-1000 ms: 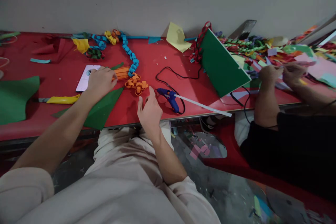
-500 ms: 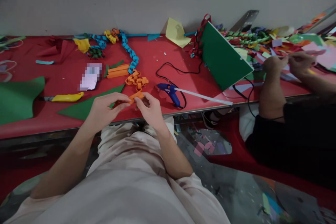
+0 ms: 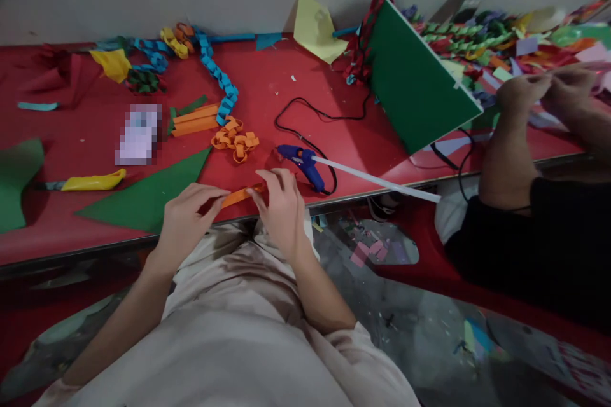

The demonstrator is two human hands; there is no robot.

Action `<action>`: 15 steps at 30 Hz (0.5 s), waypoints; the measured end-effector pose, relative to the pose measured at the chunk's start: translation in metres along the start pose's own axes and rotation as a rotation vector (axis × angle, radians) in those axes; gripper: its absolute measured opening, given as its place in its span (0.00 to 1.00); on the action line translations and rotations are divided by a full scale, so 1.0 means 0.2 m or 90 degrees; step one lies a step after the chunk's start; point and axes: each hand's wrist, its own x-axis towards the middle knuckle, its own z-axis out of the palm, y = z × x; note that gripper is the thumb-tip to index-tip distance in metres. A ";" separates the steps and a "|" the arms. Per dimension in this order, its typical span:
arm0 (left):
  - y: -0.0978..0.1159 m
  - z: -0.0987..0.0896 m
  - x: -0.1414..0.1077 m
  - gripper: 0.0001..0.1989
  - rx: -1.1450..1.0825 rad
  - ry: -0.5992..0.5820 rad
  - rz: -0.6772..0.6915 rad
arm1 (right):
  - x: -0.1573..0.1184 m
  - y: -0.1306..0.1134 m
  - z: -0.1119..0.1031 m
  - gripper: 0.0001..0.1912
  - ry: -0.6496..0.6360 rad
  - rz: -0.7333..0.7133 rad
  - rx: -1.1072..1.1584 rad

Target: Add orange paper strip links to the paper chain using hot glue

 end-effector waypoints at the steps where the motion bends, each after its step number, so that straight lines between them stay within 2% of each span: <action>1: 0.00 0.01 -0.01 0.09 0.005 0.000 0.002 | -0.03 0.02 -0.01 0.11 0.051 -0.001 -0.022; 4: -0.01 0.03 -0.05 0.08 0.022 -0.005 0.001 | -0.10 0.11 -0.09 0.09 0.233 0.013 -0.049; 6: -0.01 0.03 -0.07 0.07 0.038 -0.016 -0.009 | -0.09 0.20 -0.16 0.10 0.265 0.055 -0.075; 8: -0.01 0.03 -0.07 0.06 0.041 -0.022 -0.026 | -0.01 0.30 -0.23 0.17 0.196 0.063 -0.111; 10: -0.01 0.04 -0.06 0.06 0.030 -0.012 -0.051 | 0.09 0.38 -0.27 0.23 0.039 0.027 -0.142; 12: -0.01 0.07 -0.04 0.07 0.029 0.017 -0.066 | 0.19 0.42 -0.30 0.23 -0.079 -0.003 -0.111; 15: -0.02 0.12 0.01 0.09 0.053 0.068 -0.066 | 0.25 0.40 -0.32 0.21 -0.113 -0.033 -0.056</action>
